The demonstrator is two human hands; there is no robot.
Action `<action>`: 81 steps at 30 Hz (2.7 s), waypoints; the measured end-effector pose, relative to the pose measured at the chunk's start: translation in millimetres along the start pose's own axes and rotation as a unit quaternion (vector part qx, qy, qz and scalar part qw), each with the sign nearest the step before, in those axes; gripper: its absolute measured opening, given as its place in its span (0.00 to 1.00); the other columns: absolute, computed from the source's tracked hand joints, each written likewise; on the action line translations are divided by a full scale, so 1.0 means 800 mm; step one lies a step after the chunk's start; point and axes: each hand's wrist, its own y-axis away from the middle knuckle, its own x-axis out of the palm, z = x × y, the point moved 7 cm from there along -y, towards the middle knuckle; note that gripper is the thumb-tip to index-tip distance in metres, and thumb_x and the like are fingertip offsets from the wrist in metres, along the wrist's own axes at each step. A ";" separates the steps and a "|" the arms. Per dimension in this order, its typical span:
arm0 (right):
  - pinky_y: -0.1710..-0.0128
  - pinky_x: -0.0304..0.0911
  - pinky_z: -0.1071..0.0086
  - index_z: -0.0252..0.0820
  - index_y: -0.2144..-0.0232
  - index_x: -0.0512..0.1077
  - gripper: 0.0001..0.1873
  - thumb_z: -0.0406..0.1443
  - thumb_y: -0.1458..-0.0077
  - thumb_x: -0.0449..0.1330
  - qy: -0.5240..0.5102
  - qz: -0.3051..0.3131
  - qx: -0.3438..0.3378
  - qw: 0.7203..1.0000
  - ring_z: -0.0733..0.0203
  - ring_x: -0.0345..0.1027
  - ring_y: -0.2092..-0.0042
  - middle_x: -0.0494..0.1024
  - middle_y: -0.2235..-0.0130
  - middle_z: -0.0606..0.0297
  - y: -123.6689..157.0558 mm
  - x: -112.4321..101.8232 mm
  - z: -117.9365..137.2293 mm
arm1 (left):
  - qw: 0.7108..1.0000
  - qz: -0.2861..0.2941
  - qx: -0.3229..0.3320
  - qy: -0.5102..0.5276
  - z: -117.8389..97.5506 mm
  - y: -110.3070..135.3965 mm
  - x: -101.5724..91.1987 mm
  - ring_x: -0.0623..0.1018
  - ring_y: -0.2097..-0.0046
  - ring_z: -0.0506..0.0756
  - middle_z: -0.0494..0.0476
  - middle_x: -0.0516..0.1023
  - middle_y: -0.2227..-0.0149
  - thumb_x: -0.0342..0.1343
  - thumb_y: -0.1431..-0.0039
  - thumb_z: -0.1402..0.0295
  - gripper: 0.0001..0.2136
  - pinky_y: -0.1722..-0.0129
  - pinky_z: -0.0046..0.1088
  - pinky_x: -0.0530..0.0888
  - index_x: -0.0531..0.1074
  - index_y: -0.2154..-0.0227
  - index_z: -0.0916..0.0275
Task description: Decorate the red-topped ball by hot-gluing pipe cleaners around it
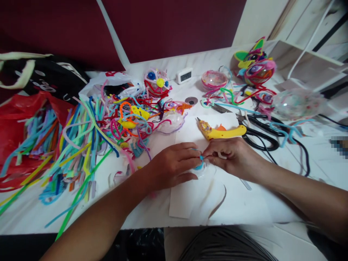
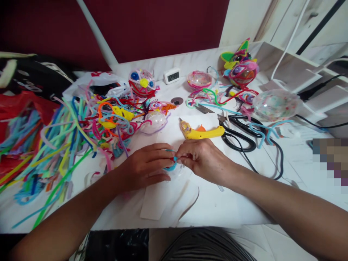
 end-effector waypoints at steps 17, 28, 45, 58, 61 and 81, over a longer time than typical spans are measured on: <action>0.79 0.53 0.76 0.39 0.73 0.75 0.02 0.32 0.49 0.61 -0.125 0.007 0.127 0.984 0.71 0.58 0.77 0.69 0.78 0.71 0.003 0.010 -0.022 | 0.996 0.013 0.003 -0.086 -0.015 -0.003 -0.005 0.74 0.49 0.57 0.63 0.77 0.54 0.56 0.40 0.71 0.08 0.52 0.36 0.78 0.71 0.58 0.66; 0.78 0.56 0.76 0.38 0.72 0.73 0.02 0.33 0.50 0.61 -0.177 0.006 0.143 0.974 0.70 0.61 0.76 0.71 0.77 0.70 0.006 0.020 -0.036 | 0.995 0.026 0.004 -0.096 -0.017 -0.003 -0.005 0.75 0.49 0.56 0.63 0.77 0.54 0.54 0.38 0.69 0.11 0.50 0.36 0.76 0.69 0.54 0.66; 0.77 0.56 0.75 0.38 0.72 0.72 0.04 0.34 0.48 0.60 -0.152 0.010 0.125 0.980 0.70 0.60 0.75 0.70 0.76 0.70 0.004 0.018 -0.026 | 0.989 0.026 0.003 -0.143 -0.025 -0.009 -0.004 0.74 0.50 0.60 0.64 0.77 0.56 0.56 0.40 0.70 0.09 0.54 0.36 0.78 0.71 0.58 0.69; 0.69 0.64 0.66 0.42 0.62 0.72 0.10 0.37 0.42 0.52 0.229 0.029 0.080 0.970 0.60 0.70 0.68 0.76 0.64 0.61 0.036 -0.045 -0.032 | 0.988 -0.011 -0.005 -0.155 -0.022 0.002 0.006 0.73 0.49 0.60 0.64 0.76 0.54 0.53 0.39 0.73 0.08 0.55 0.36 0.78 0.70 0.58 0.67; 0.59 0.67 0.62 0.38 0.56 0.69 0.13 0.32 0.44 0.52 0.273 0.013 0.061 0.960 0.54 0.70 0.56 0.73 0.55 0.54 0.047 -0.042 -0.041 | 0.990 -0.028 -0.021 -0.138 -0.020 0.002 0.007 0.73 0.49 0.59 0.63 0.76 0.54 0.53 0.39 0.73 0.07 0.54 0.36 0.77 0.70 0.58 0.67; 0.58 0.57 0.57 0.28 0.49 0.67 0.18 0.30 0.39 0.50 0.447 0.025 0.000 0.894 0.47 0.69 0.56 0.73 0.52 0.46 -0.001 -0.016 -0.056 | 0.992 -0.044 -0.056 -0.103 -0.017 -0.001 0.006 0.73 0.49 0.60 0.63 0.76 0.55 0.54 0.43 0.76 0.08 0.53 0.37 0.77 0.71 0.60 0.65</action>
